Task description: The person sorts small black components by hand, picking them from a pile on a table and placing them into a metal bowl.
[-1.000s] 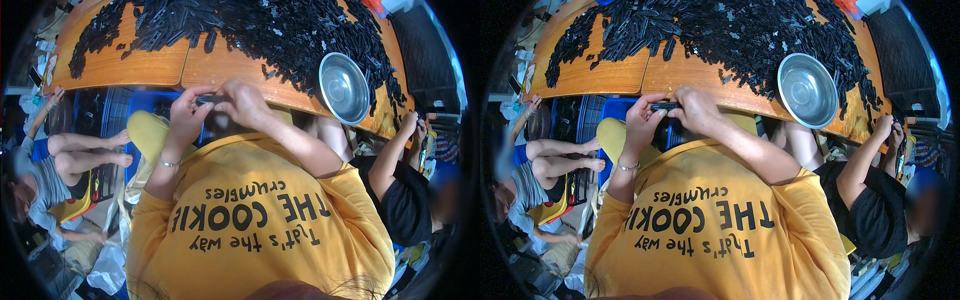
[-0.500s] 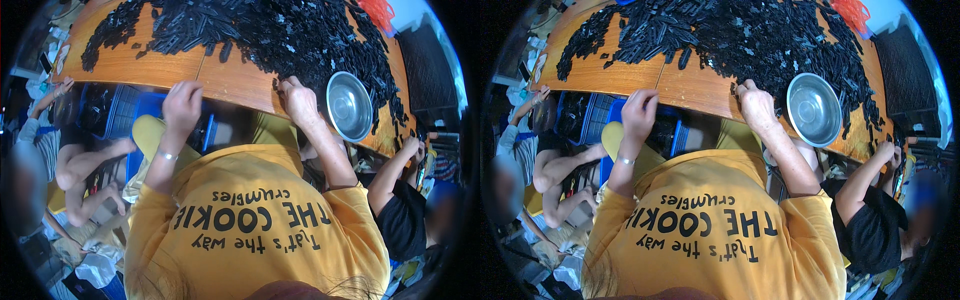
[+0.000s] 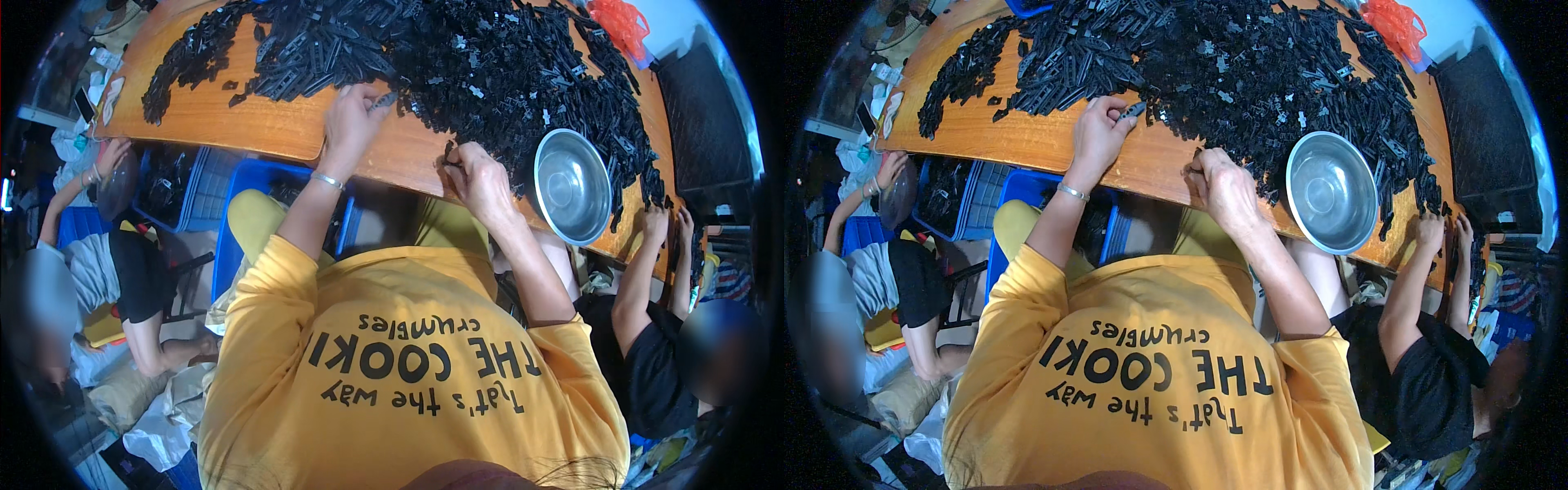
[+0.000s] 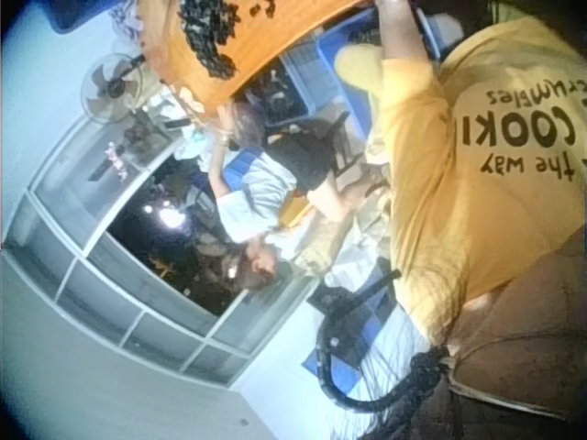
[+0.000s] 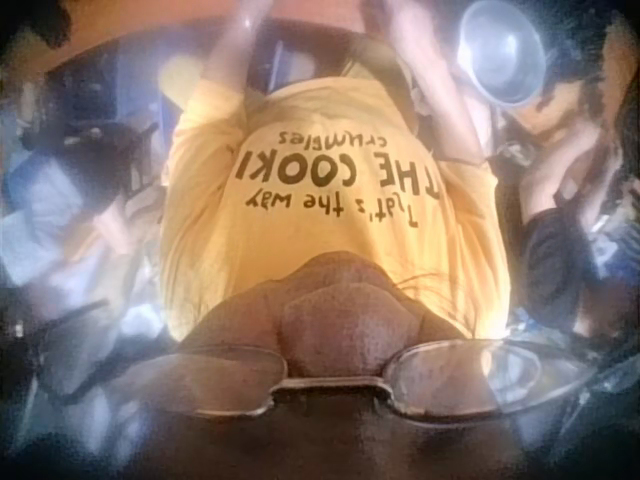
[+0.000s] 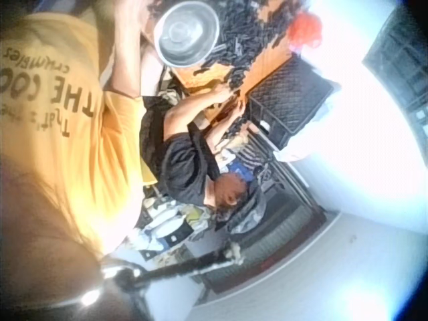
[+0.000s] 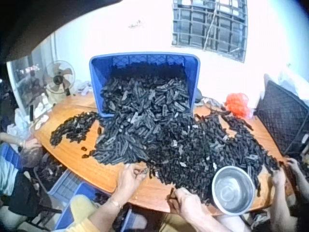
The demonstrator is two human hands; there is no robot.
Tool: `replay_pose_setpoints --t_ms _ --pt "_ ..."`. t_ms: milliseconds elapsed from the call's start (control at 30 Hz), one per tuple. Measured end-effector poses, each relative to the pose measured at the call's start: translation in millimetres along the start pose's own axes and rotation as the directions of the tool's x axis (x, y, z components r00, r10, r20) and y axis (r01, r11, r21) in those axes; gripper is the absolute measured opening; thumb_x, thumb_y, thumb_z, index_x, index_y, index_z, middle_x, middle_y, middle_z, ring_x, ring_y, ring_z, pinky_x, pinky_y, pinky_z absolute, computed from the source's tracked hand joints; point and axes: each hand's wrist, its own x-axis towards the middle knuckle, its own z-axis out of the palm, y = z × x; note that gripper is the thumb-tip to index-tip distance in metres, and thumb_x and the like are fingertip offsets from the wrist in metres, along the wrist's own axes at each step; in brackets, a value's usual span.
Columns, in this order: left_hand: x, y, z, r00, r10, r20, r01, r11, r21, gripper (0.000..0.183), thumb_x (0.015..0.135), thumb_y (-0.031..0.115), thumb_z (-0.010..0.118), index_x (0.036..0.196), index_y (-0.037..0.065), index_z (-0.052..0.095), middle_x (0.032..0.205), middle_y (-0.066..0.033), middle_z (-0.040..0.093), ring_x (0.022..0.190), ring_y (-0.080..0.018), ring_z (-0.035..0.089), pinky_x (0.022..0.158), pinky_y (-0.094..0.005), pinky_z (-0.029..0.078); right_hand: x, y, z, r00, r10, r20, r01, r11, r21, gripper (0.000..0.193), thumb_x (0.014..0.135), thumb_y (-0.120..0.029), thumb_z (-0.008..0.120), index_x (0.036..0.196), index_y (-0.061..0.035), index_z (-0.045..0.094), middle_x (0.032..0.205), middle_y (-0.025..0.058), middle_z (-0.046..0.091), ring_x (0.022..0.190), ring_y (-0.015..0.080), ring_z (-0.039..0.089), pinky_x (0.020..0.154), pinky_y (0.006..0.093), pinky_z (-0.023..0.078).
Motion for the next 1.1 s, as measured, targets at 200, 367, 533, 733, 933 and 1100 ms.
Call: replay_pose_setpoints --t_ms 200,367,533,733,933,1100 --pt "-21.0 -6.7 3.8 0.983 0.161 -0.083 -0.158 0.986 0.048 0.035 0.077 0.012 0.089 0.106 0.002 0.073 0.1 -0.014 0.067 0.094 -0.0314 0.068 0.081 -0.0424 0.055 10.7 -11.5 15.7 1.0 -0.027 -0.012 0.028 0.993 0.111 0.024 0.084 -0.011 0.083 0.091 -0.0029 0.062 0.087 0.0169 0.066 0.079 0.0389 0.068 0.067 0.046 0.055" --pt "-25.9 -3.9 -7.9 0.978 0.202 -0.047 -0.197 0.975 0.1 0.029 0.079 0.008 0.087 0.104 0.002 0.073 0.101 -0.0152 0.067 0.096 -0.0334 0.068 0.083 -0.0424 0.055 21.5 -24.8 16.7 0.996 -0.068 -0.052 0.075 0.985 0.153 0.023 0.084 -0.007 0.083 0.09 -0.0019 0.062 0.087 0.0166 0.065 0.08 0.0382 0.068 0.066 0.0444 0.054" --pt "-37.6 8.0 -21.8 0.993 0.114 -0.028 -0.117 0.979 -0.169 0.023 0.082 0.002 0.083 0.102 0.002 0.072 0.095 -0.0107 0.066 0.088 -0.0238 0.068 0.078 -0.0337 0.054 36.7 -32.8 21.1 0.976 -0.1 -0.195 0.143 0.965 0.221 0.017 0.086 0.002 0.08 0.096 -0.0021 0.067 0.087 0.0102 0.064 0.07 0.023 0.065 0.06 0.0339 0.051" --pt "-42.9 9.0 -27.7 0.993 0.076 0.089 0.001 0.754 -0.657 0.025 0.088 -0.005 0.079 0.11 0.002 0.069 0.102 0.0011 0.065 0.09 -0.0047 0.06 0.077 -0.0223 0.053 52.0 -56.8 11.1 0.98 -0.066 -0.189 0.125 0.939 0.32 0.017 0.085 0.002 0.08 0.096 -0.0027 0.068 0.093 0.0133 0.066 0.078 0.0299 0.07 0.065 0.0371 0.056" --pt "-51.1 26.7 -43.1 0.967 0.119 0.226 0.076 0.712 -0.698 0.025 0.088 -0.005 0.075 0.112 0.0 0.069 0.107 -0.0061 0.073 0.099 -0.0102 0.069 0.085 -0.0268 0.057 61.2 -61.0 11.5 0.946 -0.239 -0.219 0.3 0.901 0.313 0.018 0.082 0.003 0.08 0.094 -0.004 0.069 0.095 0.0113 0.068 0.082 0.0294 0.072 0.065 0.0371 0.058" --pt "-54.9 35.6 -53.2 0.95 0.145 0.277 0.088 0.725 -0.684 0.024 0.09 -0.007 0.072 0.113 -0.001 0.069 0.107 -0.0051 0.073 0.1 -0.0103 0.069 0.088 -0.0276 0.057 62.3 -56.8 7.6 0.934 -0.313 -0.175 0.347 0.909 0.229 0.016 0.082 0.003 0.077 0.093 -0.0054 0.068 0.094 0.0102 0.066 0.083 0.0309 0.072 0.066 0.0388 0.058"
